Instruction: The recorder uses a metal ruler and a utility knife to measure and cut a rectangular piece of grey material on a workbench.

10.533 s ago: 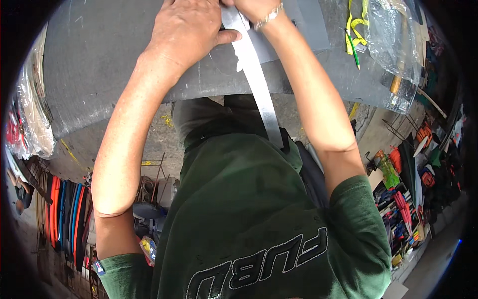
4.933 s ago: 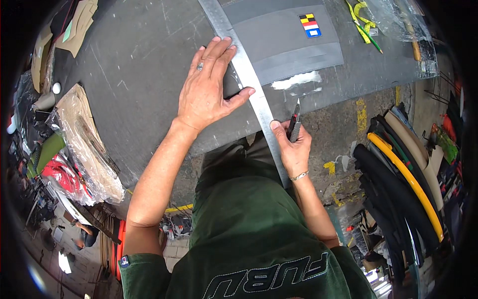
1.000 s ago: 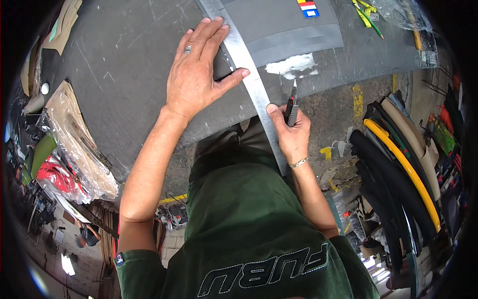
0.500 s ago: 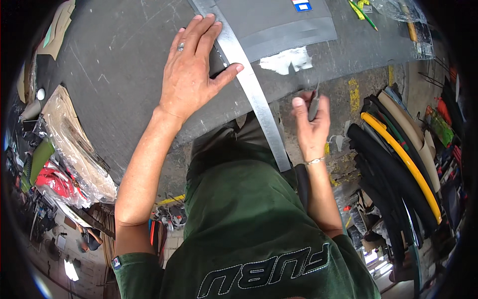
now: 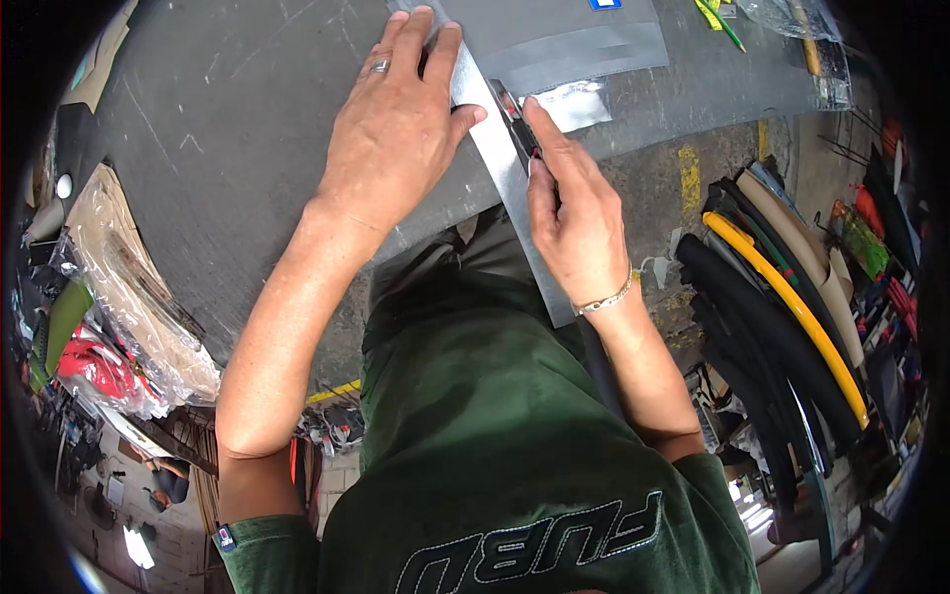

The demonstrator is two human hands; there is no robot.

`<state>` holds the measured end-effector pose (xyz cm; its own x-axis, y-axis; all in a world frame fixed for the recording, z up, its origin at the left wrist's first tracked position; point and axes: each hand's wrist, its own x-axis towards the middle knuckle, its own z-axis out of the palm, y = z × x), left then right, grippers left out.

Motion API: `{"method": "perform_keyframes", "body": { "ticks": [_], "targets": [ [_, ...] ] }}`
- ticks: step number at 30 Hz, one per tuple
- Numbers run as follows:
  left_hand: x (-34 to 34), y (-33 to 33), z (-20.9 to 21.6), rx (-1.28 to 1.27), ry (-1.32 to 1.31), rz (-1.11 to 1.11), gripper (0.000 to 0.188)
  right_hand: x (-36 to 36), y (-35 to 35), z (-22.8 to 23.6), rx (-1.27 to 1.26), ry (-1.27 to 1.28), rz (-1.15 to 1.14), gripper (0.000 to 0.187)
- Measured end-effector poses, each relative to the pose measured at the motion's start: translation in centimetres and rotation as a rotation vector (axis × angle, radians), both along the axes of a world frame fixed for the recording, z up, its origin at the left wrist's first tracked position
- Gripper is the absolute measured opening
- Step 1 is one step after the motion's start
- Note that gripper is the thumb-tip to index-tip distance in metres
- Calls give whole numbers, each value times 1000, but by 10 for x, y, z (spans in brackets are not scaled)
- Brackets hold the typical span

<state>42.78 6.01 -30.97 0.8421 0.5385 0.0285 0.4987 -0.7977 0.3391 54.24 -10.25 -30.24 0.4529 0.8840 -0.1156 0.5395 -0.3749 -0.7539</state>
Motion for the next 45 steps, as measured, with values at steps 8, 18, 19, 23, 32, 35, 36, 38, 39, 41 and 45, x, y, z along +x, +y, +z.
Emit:
{"method": "perform_keyframes", "body": {
  "ticks": [8,18,19,23,32,35,36,38,39,41,45],
  "targets": [
    [9,4,23,-191,257,7,69,-3,5,2,-10,-58,-5,59],
    [12,4,28,-208,294,18,69,-1,6,10,-104,-48,6,59],
    [11,4,27,-200,286,14,69,0,6,10,-138,-27,29,58],
    [9,4,24,-198,240,13,69,1,6,10,-124,-25,34,58],
    [11,4,25,-186,257,-7,69,4,15,21,-144,-122,66,60],
    [1,3,10,-101,61,-12,70,4,21,28,-139,-167,104,59],
    [6,4,15,-101,57,-13,70,3,21,30,-181,-143,106,59],
    [15,4,31,-217,321,12,70,4,22,32,-221,-122,110,58],
    [15,4,30,-217,319,13,70,4,23,33,-233,-112,120,58],
    [12,4,28,-206,303,19,71,5,22,33,-245,-103,130,59],
    [12,4,27,-207,288,15,70,7,20,32,-227,-104,156,61]
  ]
}}
